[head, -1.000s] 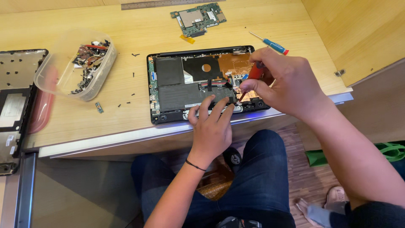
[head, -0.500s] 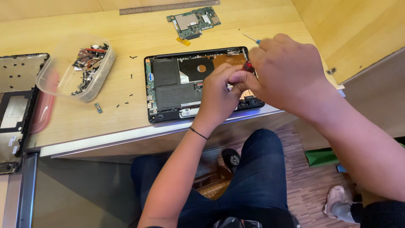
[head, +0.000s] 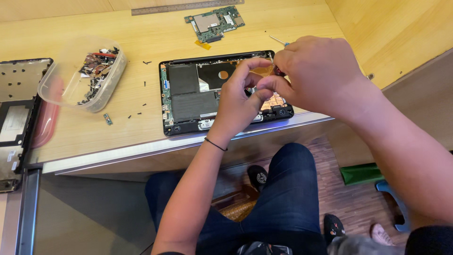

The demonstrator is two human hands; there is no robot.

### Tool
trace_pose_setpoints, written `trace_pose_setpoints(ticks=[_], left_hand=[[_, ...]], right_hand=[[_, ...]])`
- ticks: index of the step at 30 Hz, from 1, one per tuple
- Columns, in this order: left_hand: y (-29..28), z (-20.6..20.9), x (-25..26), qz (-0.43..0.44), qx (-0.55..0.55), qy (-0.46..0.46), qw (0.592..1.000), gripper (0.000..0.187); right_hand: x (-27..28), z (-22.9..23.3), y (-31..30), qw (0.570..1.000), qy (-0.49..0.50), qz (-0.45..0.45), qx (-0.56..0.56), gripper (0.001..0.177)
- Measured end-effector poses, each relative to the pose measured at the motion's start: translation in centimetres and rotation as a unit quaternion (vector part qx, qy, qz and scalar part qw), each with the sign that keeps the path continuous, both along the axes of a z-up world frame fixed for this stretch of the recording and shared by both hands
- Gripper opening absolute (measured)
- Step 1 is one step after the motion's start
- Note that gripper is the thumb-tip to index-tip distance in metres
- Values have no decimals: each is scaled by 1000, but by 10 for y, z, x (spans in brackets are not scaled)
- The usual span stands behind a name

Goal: The person uses a screwdriver to remove screws from the internal frame of a disassembled laptop. They then use their hands to lift and remove the motherboard from the laptop chassis.

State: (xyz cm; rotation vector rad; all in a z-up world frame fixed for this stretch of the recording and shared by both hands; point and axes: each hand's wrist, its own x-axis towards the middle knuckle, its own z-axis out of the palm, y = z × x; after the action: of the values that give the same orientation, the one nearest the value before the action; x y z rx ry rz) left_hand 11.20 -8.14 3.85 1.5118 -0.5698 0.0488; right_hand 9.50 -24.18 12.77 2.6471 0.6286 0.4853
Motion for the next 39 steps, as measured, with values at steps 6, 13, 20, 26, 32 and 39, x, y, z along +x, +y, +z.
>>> trace_pose_setpoints(ticks=[6, 13, 20, 26, 32, 39], left_hand=[[2, -4, 6, -38, -48, 52, 997, 47], [6, -4, 2, -109, -82, 90, 987, 59], [-2, -6, -2, -128, -80, 84, 985, 58], [-3, -13, 6, -146, -148, 71, 976, 61], [6, -7, 2, -168, -128, 115, 971, 67], [5, -8, -3, -147, -100, 109, 978, 61]], right_hand=[[3, 4, 10, 952, 180, 225, 106, 59], [13, -17, -1, 976, 138, 158, 56, 45], [8, -15, 4, 995, 56, 35, -79, 7], [7, 7, 10, 961, 203, 180, 61, 39], [24, -21, -6, 954, 186, 229, 58, 32], [13, -9, 7, 982, 165, 81, -39, 17]])
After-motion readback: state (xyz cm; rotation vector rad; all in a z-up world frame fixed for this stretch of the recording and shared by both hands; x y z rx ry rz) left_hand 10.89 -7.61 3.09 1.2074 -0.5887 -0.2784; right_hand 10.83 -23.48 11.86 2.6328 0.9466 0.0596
